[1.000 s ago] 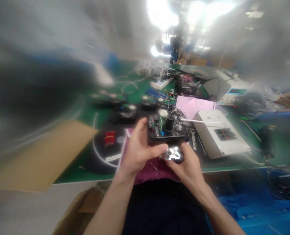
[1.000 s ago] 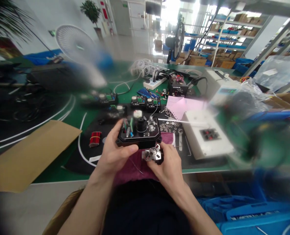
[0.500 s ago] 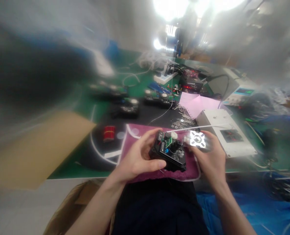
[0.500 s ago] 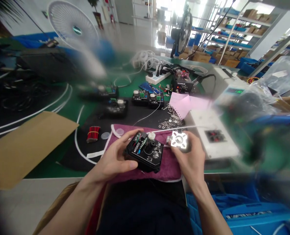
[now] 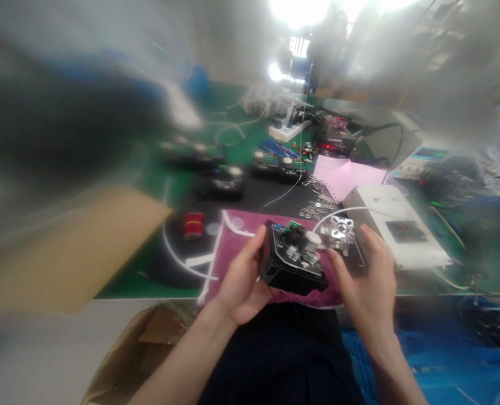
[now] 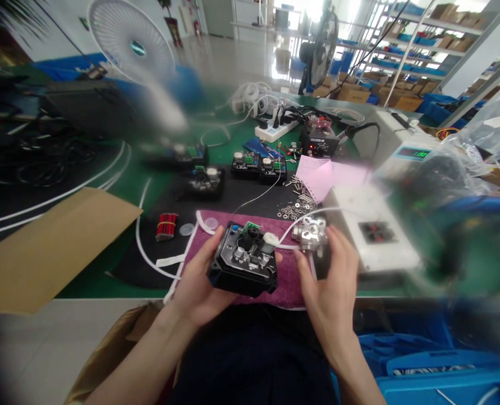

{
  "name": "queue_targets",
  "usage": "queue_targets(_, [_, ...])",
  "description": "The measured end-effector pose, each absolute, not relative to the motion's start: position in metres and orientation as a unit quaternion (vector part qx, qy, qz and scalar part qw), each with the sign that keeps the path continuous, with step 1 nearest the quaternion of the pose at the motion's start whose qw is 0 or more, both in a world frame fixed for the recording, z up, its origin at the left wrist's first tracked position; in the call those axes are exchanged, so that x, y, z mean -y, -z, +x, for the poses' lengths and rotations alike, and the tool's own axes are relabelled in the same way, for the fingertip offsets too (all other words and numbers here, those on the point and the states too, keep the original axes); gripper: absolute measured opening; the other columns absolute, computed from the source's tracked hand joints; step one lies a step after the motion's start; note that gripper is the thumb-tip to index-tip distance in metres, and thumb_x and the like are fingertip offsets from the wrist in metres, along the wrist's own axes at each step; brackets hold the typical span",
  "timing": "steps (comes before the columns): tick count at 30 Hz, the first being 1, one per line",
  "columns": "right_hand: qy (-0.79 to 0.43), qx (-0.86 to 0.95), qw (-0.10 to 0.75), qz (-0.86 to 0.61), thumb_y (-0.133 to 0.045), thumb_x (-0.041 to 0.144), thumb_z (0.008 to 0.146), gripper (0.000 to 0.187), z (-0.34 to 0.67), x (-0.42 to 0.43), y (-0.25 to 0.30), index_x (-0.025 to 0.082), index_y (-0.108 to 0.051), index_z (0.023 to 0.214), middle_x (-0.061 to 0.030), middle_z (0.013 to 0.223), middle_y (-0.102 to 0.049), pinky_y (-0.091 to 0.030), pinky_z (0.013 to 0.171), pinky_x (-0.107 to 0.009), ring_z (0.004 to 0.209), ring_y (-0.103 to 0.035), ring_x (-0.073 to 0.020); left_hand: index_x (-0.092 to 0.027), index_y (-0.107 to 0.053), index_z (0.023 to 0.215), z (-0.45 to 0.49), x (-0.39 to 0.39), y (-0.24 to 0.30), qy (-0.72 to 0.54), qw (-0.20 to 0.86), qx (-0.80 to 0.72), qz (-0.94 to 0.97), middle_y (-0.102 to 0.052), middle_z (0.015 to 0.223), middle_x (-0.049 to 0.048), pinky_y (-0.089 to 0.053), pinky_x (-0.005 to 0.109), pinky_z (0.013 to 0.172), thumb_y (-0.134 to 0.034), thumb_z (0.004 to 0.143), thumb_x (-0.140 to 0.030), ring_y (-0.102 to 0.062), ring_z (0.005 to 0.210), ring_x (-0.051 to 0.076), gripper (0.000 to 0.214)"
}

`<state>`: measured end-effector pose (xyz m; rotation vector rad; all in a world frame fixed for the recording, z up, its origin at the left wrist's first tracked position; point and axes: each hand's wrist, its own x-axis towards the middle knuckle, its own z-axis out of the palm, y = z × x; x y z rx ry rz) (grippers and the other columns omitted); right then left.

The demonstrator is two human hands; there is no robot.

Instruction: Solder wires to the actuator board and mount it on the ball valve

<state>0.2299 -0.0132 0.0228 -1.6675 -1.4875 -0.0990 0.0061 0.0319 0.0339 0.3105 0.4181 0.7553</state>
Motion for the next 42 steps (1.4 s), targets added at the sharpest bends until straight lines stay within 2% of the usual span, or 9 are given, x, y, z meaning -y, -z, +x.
queue_targets(4, [-0.112,0.593,0.488,-0.631,-0.077,0.037,0.096,0.049,0.214,0.043,-0.03,0.029,-0.062,0.142,-0.0079,0.138,-0.068,-0.052,0.115,-0.045,0.129,-0.065,-0.0266,-0.016,-0.081,0.099,0.006,-0.03,-0.03,-0.318,0.933,-0.118,0.124,-0.084,0.091,0.0103,-0.059,0.029,0.054,-0.048,0.101,-0.074,-0.076,0.065,0.021,0.067])
queue_targets(8, [-0.338,0.566,0.517,-0.546,-0.071,0.042,0.1,0.044,0.209,0.05,-0.032,0.03,-0.063,0.142,-0.0079,0.139,-0.07,-0.063,0.101,-0.038,0.121,-0.073,-0.0255,-0.015,-0.08,0.104,0.005,-0.024,-0.019,-0.299,0.939,-0.096,0.139,-0.084,0.094,0.0128,-0.055,0.026,0.046,-0.049,0.1,-0.075,-0.075,0.059,0.021,0.068])
queue_targets(12, [-0.252,0.574,0.539,-0.563,-0.076,0.044,0.096,0.047,0.209,0.054,-0.035,0.028,-0.066,0.139,-0.0098,0.137,-0.068,-0.06,0.105,-0.043,0.125,-0.067,-0.0285,-0.013,-0.078,0.11,0.004,-0.024,-0.009,-0.247,0.95,-0.108,0.155,-0.083,0.103,0.0173,-0.052,0.025,0.044,-0.046,0.097,-0.081,-0.079,0.063,0.024,0.076])
queue_targets(16, [-0.204,0.662,0.47,-0.546,-0.088,0.051,0.084,0.076,0.208,0.052,-0.044,0.029,-0.057,0.15,-0.0108,0.147,-0.06,-0.049,0.119,-0.054,0.137,-0.057,-0.0334,-0.009,-0.076,0.117,0.008,-0.028,-0.016,-0.187,0.96,-0.122,0.166,-0.081,0.114,0.0244,-0.051,0.024,0.044,-0.041,0.095,-0.085,-0.076,0.058,0.021,0.086])
queue_targets(21, [-0.181,0.684,0.447,-0.548,-0.093,0.055,0.077,0.095,0.206,0.053,-0.055,0.029,-0.049,0.157,-0.0119,0.155,-0.055,-0.047,0.121,-0.058,0.143,-0.053,-0.0367,-0.011,-0.08,0.111,0.018,-0.024,-0.036,-0.296,0.925,-0.178,0.16,-0.084,0.101,0.0176,-0.063,0.03,0.073,-0.044,0.1,-0.077,-0.081,0.088,0.027,0.077])
queue_targets(28, [-0.199,0.643,0.466,-0.574,-0.093,0.053,0.077,0.097,0.204,0.065,-0.049,0.03,-0.046,0.159,-0.0126,0.155,-0.054,-0.046,0.122,-0.062,0.141,-0.055,-0.0378,-0.014,-0.08,0.102,0.024,-0.023,-0.043,-0.352,0.901,-0.194,0.161,-0.085,0.09,0.0108,-0.062,0.034,0.065,-0.053,0.097,-0.078,-0.078,0.068,0.025,0.069])
queue_targets(33, [-0.201,0.659,0.436,-0.579,-0.093,0.058,0.076,0.099,0.206,0.05,-0.04,0.03,-0.045,0.159,-0.0129,0.153,-0.057,-0.052,0.119,-0.058,0.139,-0.06,-0.0362,-0.015,-0.076,0.122,0.03,-0.025,-0.037,-0.376,0.874,-0.252,0.177,-0.084,0.11,0.0131,-0.061,0.044,0.101,-0.054,0.099,-0.076,-0.08,0.106,0.032,0.069])
queue_targets(38, [-0.266,0.64,0.434,-0.576,-0.097,0.056,0.07,0.115,0.206,0.047,-0.029,0.029,-0.037,0.164,-0.0144,0.157,-0.055,-0.055,0.117,-0.055,0.14,-0.061,-0.0368,-0.012,-0.073,0.128,0.028,-0.031,-0.034,-0.326,0.877,-0.293,0.195,-0.082,0.116,0.0174,-0.06,0.045,0.102,-0.055,0.1,-0.073,-0.078,0.112,0.035,0.07])
queue_targets(42, [-0.221,0.612,0.489,-0.58,-0.097,0.045,0.07,0.107,0.197,0.048,-0.023,0.027,-0.041,0.16,-0.0147,0.155,-0.055,-0.057,0.115,-0.053,0.137,-0.062,-0.0356,-0.017,-0.071,0.134,0.014,-0.029,-0.041,-0.36,0.816,-0.338,0.301,-0.078,0.13,0.0156,-0.059,0.043,0.104,-0.051,0.103,-0.071,-0.074,0.122,0.034,0.065])
